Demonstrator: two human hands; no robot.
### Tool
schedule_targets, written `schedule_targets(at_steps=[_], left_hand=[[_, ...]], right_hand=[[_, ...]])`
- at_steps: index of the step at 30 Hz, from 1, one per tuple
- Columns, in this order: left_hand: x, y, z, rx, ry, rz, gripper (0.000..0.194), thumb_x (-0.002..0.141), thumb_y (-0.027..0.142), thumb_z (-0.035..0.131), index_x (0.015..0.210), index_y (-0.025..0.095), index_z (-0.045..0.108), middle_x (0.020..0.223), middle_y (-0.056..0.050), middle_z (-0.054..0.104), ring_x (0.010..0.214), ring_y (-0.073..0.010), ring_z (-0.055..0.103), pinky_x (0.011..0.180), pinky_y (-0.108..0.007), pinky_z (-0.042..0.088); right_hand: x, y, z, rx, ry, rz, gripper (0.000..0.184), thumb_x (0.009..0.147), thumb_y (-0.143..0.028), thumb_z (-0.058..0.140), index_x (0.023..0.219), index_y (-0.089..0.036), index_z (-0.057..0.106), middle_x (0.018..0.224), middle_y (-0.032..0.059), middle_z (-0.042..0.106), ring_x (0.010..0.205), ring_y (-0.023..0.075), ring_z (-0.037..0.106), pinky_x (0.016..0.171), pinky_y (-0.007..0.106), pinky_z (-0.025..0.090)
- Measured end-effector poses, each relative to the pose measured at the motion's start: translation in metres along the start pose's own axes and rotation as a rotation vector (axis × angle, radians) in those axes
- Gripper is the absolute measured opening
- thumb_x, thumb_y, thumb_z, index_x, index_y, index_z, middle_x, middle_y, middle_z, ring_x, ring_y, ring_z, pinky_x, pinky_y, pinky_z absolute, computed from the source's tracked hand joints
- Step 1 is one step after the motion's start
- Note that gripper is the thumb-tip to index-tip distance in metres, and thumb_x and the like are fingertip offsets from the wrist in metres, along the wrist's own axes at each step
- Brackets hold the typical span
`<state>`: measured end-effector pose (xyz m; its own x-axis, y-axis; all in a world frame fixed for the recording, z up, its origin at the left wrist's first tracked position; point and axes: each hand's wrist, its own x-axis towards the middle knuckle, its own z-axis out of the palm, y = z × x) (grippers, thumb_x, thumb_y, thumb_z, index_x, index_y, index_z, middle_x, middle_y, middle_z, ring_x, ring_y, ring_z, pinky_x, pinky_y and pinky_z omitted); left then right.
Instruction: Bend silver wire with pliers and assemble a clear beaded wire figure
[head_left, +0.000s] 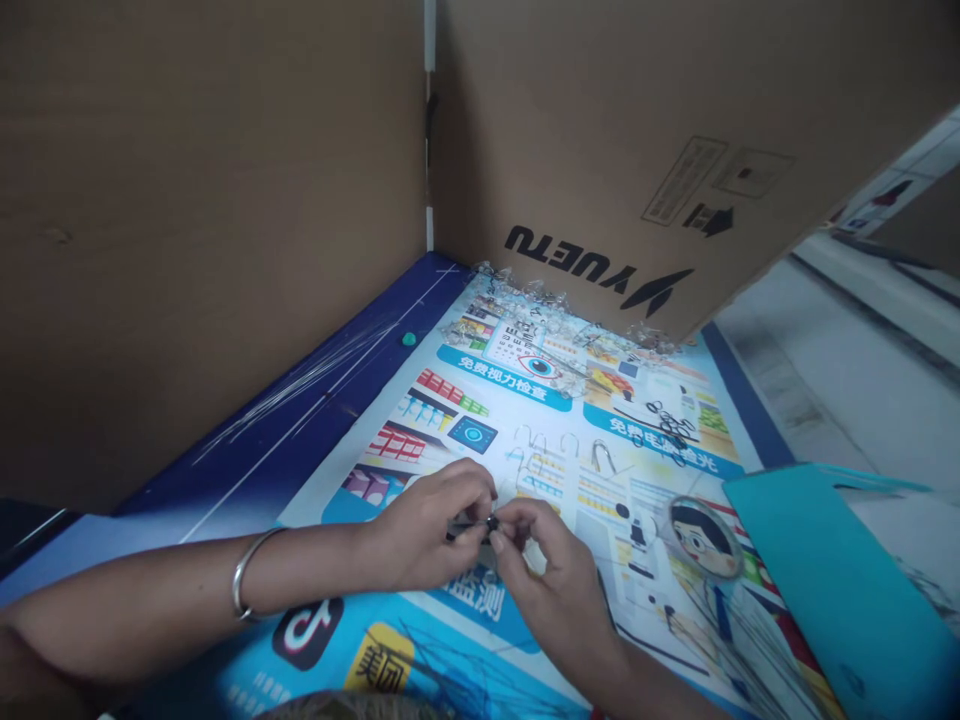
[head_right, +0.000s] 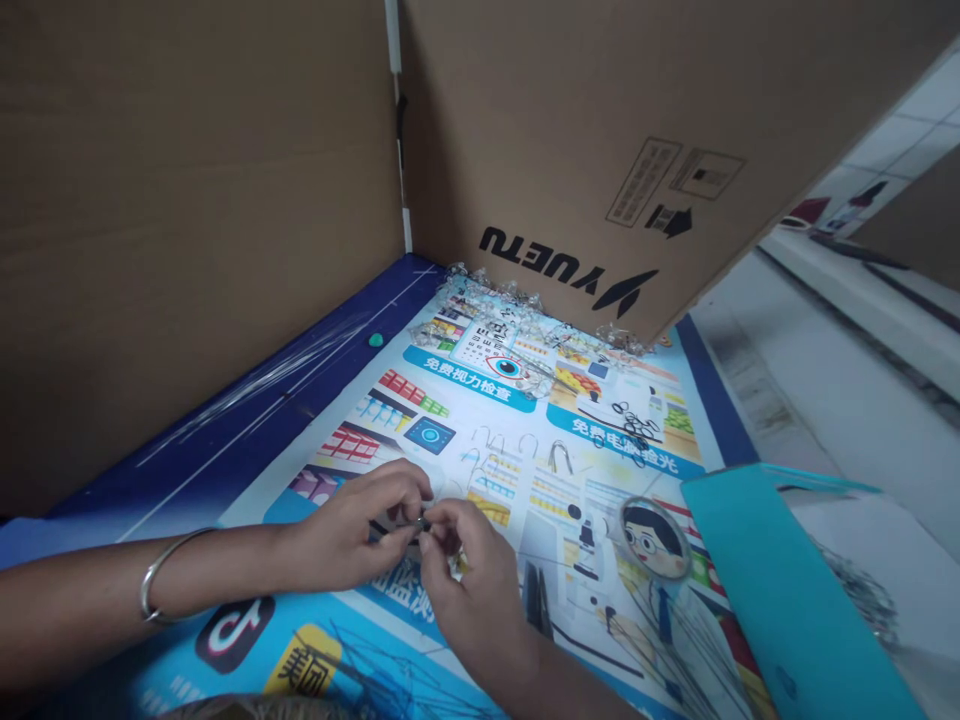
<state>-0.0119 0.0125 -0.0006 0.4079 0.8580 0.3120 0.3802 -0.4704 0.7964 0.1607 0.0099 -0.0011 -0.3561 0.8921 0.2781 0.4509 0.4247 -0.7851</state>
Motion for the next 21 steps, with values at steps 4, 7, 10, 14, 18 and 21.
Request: schedule_targets(at_steps=[4,7,10,14,18,21], left_hand=[[-0.001,0.001,0.001,0.036,0.052,0.015,0.016,0.068,0.003,0.047,0.074,0.018,0.044,0.089,-0.005,0.053,0.084,-0.017,0.051,0.072,-0.027,0.042],[-0.003,0.0,0.002,0.141,0.06,-0.031,0.015,0.069,0.006,0.047,0.078,0.018,0.046,0.08,-0.003,0.053,0.075,-0.0164,0.051,0.065,-0.026,0.042],[-0.005,0.0,0.003,0.25,0.035,-0.054,0.019,0.07,0.008,0.048,0.087,0.017,0.048,0.078,-0.003,0.054,0.07,-0.0161,0.052,0.06,-0.026,0.042],[-0.006,-0.002,0.001,0.361,0.031,0.057,0.015,0.073,0.008,0.047,0.084,0.016,0.052,0.084,-0.006,0.056,0.078,-0.0172,0.054,0.065,-0.026,0.045],[-0.006,-0.008,0.001,0.492,0.049,0.186,0.011,0.076,0.008,0.047,0.079,0.015,0.056,0.08,-0.006,0.059,0.075,-0.0169,0.057,0.065,-0.025,0.046],[-0.006,-0.013,0.002,0.523,0.122,0.262,0.012,0.076,0.007,0.048,0.079,0.015,0.057,0.077,-0.005,0.061,0.073,-0.0167,0.057,0.064,-0.026,0.046]], right_hand=[[0.001,0.0,0.001,-0.017,-0.002,-0.002,0.011,0.078,-0.017,0.05,0.087,-0.022,0.055,0.067,-0.0033,0.058,0.061,0.0104,0.056,0.056,0.017,0.045],[0.002,0.0,0.002,-0.007,-0.004,0.011,0.014,0.078,-0.018,0.05,0.091,-0.022,0.054,0.064,-0.0049,0.057,0.058,0.01,0.055,0.055,0.017,0.045],[0.001,0.001,0.002,-0.008,-0.005,0.028,0.015,0.077,-0.018,0.05,0.092,-0.022,0.052,0.063,-0.0056,0.056,0.057,0.0102,0.055,0.055,0.018,0.046],[0.0,0.004,0.004,-0.018,-0.024,0.038,0.015,0.077,-0.018,0.05,0.091,-0.023,0.052,0.061,-0.0062,0.055,0.055,0.0102,0.055,0.053,0.018,0.045],[0.0,0.008,0.007,-0.018,-0.056,0.054,0.017,0.077,-0.016,0.049,0.092,-0.023,0.051,0.062,-0.0063,0.055,0.054,0.0096,0.054,0.053,0.017,0.044],[0.001,0.01,0.009,-0.042,-0.076,0.084,0.018,0.076,-0.015,0.048,0.093,-0.022,0.05,0.062,-0.0063,0.054,0.055,0.0096,0.054,0.054,0.018,0.043]])
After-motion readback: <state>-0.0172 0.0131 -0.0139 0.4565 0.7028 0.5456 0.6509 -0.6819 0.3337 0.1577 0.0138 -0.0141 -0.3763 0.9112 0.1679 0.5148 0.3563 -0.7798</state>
